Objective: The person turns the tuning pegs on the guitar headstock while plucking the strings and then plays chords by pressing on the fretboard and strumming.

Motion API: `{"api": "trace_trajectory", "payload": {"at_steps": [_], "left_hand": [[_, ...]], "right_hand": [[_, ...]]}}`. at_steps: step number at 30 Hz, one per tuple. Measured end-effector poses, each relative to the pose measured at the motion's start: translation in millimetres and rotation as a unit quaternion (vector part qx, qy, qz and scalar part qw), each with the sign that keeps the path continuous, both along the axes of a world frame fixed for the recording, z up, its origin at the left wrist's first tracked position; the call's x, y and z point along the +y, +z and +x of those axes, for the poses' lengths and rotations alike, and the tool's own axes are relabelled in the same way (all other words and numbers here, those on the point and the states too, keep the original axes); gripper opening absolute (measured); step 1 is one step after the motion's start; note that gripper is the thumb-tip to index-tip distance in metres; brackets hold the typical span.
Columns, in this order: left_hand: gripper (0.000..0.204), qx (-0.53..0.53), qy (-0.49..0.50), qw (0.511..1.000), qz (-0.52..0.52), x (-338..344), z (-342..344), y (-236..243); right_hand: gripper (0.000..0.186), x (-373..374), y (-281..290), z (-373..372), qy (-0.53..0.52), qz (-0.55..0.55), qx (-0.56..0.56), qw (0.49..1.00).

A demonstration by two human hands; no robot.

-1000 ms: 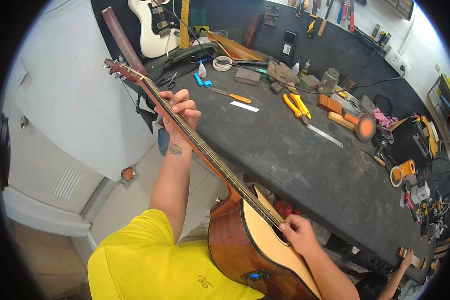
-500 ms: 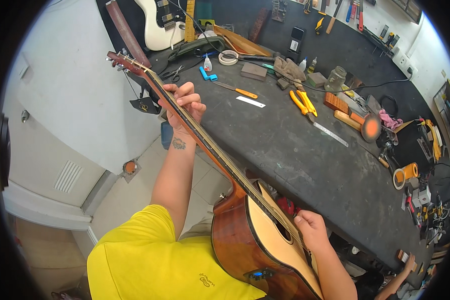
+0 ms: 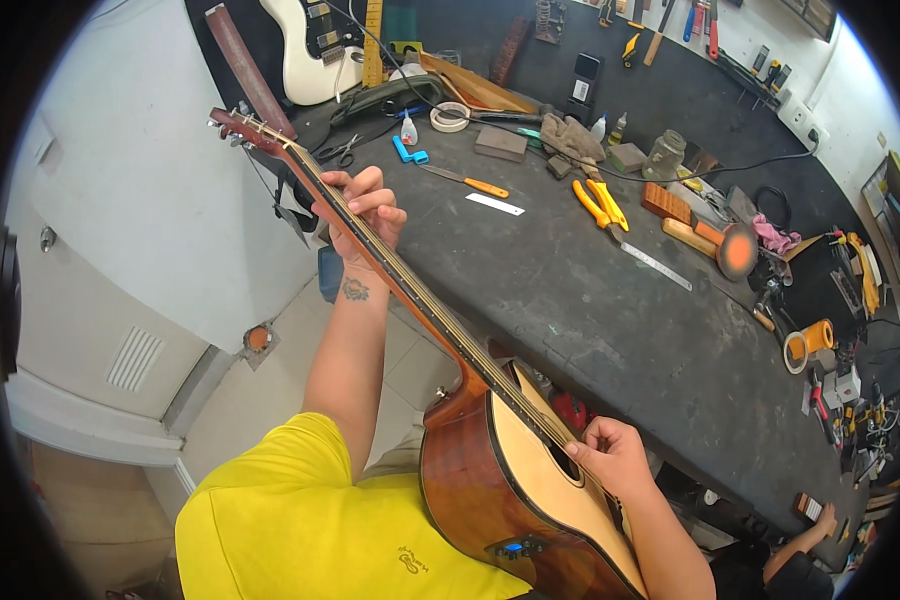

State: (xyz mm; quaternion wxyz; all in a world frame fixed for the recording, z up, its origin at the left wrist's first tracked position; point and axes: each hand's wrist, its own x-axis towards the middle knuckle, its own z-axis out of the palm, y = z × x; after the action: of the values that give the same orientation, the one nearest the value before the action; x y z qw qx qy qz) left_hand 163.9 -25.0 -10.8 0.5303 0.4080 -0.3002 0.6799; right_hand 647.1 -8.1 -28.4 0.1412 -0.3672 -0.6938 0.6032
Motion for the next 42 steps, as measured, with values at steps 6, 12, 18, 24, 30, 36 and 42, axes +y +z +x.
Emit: {"api": "trace_trajectory", "payload": {"at_steps": [6, 12, 18, 24, 30, 36, 42], "left_hand": [[0.039, -0.005, -0.001, 1.0, 0.002, -4, 2, 2], [0.038, -0.01, -0.008, 1.0, 0.001, -4, 0, 2], [0.038, -0.004, -0.011, 1.0, -0.001, -2, -1, 1], [0.039, -0.01, -0.007, 1.0, 0.007, -6, 0, 2], [0.046, 0.073, 0.155, 0.981, -0.09, -25, -13, 21], [0.02, 0.017, 0.234, 0.949, -0.21, -39, -41, 70], [0.021, -0.004, 0.202, 0.945, -0.257, -43, -40, 74]], "right_hand": [[0.034, -7, 3, -8, 0.004, 0.064, -0.023, 0.998], [0.038, 2, -5, 9, 0.017, -0.018, 0.038, 0.999], [0.039, 1, 2, 0, 0.001, 0.001, -0.015, 1.0], [0.031, 0, 7, 2, 0.015, 0.05, -0.03, 0.998], [0.019, 3, -2, 7, 0.012, -0.071, 0.023, 0.997], [0.019, 7, -6, 8, 0.028, -0.095, 0.054, 0.994], [0.019, 13, -22, 6, 0.025, -0.094, 0.011, 0.995]]}}
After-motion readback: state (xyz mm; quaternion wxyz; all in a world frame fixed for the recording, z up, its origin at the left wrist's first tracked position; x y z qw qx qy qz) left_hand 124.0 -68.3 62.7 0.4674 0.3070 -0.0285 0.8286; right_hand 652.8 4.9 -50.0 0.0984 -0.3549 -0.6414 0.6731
